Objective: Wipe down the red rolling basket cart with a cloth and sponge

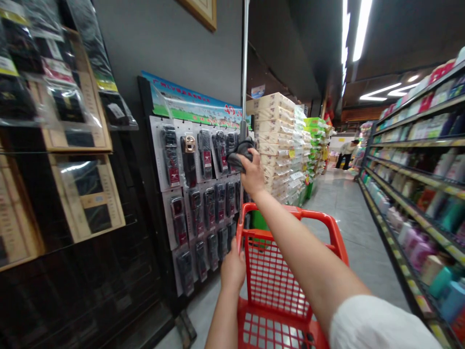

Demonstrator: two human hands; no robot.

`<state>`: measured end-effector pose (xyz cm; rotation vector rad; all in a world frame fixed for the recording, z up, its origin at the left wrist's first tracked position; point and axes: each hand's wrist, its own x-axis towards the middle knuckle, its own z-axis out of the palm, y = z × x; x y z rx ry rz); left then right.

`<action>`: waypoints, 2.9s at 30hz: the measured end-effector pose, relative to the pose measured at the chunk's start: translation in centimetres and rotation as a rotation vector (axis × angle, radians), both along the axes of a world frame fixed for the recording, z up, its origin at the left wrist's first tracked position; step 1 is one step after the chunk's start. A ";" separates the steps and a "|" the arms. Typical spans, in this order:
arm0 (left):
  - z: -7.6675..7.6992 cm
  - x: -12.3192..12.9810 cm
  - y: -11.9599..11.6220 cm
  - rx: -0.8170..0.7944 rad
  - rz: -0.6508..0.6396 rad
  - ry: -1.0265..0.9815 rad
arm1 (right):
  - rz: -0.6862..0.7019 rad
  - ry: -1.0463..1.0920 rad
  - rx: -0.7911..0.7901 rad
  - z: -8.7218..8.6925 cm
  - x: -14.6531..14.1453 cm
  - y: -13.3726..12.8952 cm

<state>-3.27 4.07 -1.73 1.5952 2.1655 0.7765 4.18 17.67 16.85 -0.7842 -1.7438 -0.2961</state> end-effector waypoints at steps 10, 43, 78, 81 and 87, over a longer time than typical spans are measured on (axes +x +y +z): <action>0.6 0.2 0.2 -0.015 -0.001 0.062 | 0.223 -0.566 -0.352 -13.6 5.9 -3.0; 1.3 0.7 -0.6 -0.019 0.016 0.033 | 0.348 -0.144 -0.606 -14.6 2.5 -1.1; 1.4 0.3 0.8 0.008 0.004 -0.028 | -0.360 -0.924 -0.617 -11.8 27.3 -5.4; 1.4 0.5 0.8 0.017 -0.008 -0.040 | -0.411 -0.924 -0.637 -11.8 27.2 -8.1; 1.4 0.7 0.4 0.012 -0.027 -0.006 | -0.456 -0.743 -0.620 -13.0 22.3 -10.3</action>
